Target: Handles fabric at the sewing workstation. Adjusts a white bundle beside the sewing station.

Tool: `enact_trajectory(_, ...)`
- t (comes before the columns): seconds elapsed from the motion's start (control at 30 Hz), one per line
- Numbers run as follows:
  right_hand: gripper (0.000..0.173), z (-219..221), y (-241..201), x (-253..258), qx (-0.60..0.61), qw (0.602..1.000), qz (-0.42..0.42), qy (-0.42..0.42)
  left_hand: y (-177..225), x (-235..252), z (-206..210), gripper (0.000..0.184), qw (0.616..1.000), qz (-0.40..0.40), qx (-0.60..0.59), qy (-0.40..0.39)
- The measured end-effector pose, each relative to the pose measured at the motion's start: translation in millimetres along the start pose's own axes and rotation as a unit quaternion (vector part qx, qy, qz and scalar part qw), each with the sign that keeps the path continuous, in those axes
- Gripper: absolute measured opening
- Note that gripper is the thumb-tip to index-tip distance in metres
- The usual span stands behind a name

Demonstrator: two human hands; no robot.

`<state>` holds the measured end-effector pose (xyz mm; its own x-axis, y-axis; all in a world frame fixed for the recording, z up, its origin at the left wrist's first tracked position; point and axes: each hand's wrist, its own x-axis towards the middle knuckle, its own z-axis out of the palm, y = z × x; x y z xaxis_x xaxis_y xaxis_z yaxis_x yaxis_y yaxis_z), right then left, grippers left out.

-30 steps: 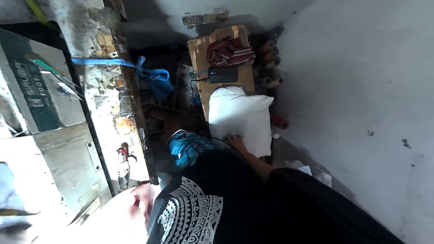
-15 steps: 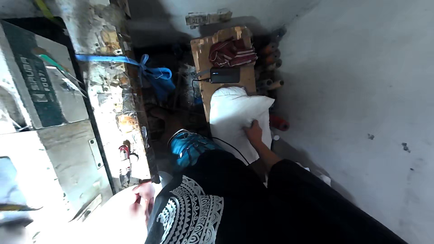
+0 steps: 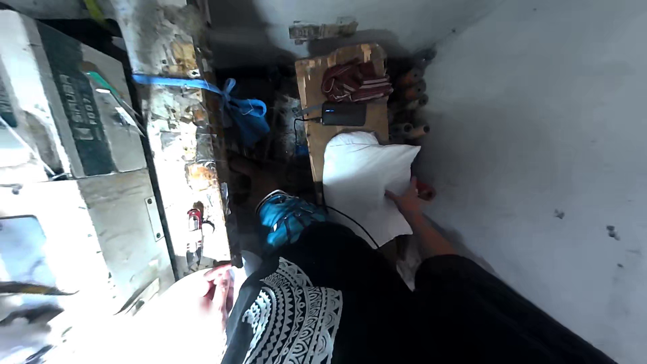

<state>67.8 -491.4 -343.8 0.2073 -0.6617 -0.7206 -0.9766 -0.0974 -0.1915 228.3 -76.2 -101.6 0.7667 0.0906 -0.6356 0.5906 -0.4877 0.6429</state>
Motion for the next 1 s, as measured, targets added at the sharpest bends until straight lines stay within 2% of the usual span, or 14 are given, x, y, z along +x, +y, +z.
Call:
enact_trajectory(0.03,0.108,1.3,-6.3,1.6,-0.009,1.0,-0.011,-0.025,-1.5,-0.2,-2.4,0.02,1.0,-0.004,-0.005,0.004)
enact_trajectory(0.1,0.086,1.0,-28.7,-10.3,-0.036,0.997,-0.043,-0.052,-28.2,-4.8,-17.4,0.018,0.996,0.066,-0.05,0.02)
enact_trajectory(0.17,0.072,-2.6,-42.5,-24.3,-0.031,0.989,-0.109,-0.098,-43.8,-3.7,-21.5,0.019,0.991,0.108,-0.082,0.015)
enact_trajectory(0.23,0.059,-13.7,-40.0,-25.6,-0.032,0.984,-0.136,-0.108,-38.6,-4.5,-18.6,0.019,0.99,0.108,-0.086,0.023)
enact_trajectory(0.33,0.053,-35.3,-30.9,-35.1,-0.041,0.994,-0.087,-0.06,-47.1,-2.7,-20.8,0.019,0.99,0.119,-0.077,0.017)
enact_trajectory(0.43,0.047,-41.5,-53.4,-61.8,0.076,0.975,-0.158,-0.137,-47.5,-0.5,-15.4,0.021,0.988,0.12,-0.09,0.026)
enact_trajectory(0.47,0.042,-39.2,-46.9,-63.0,0.125,0.972,-0.137,-0.145,-42.8,-5.9,-16.0,0.02,0.989,0.109,-0.091,0.034)
enact_trajectory(0.6,0.042,-34.4,-28.3,-22.0,0.124,0.99,-0.041,-0.052,-40.1,-3.1,-21.1,0.018,0.992,0.097,-0.073,0.022)
enact_trajectory(0.7,0.048,-27.2,3.7,-9.9,0.075,0.994,-0.039,0.066,-59.8,-2.3,-24.5,0.018,0.988,0.129,-0.084,0.008)
enact_trajectory(0.77,0.054,-24.6,-5.3,-21.9,0.025,0.99,-0.092,0.106,-64.8,3.6,-22.5,0.018,0.983,0.146,-0.11,0.011)
enact_trajectory(0.83,0.048,-13.8,-24.0,-45.9,-0.048,0.981,-0.187,0.024,-88.2,9.5,-27.3,0.018,0.976,0.18,-0.126,-0.001)
enact_trajectory(0.9,0.038,17.5,-32.0,-50.9,-0.109,0.957,-0.262,-0.063,-98.4,11.4,-31.1,0.019,0.973,0.194,-0.126,-0.007)
enact_trajectory(0.93,0.036,35.6,-32.3,-41.7,-0.124,0.952,-0.266,-0.09,-87.0,8.5,-28.9,0.02,0.979,0.172,-0.113,0.0)
enact_trajectory(1.0,0.04,53.8,-42.0,-16.3,-0.124,0.965,-0.198,-0.121,-68.0,2.3,-21.1,0.019,0.982,0.155,-0.107,0.02)
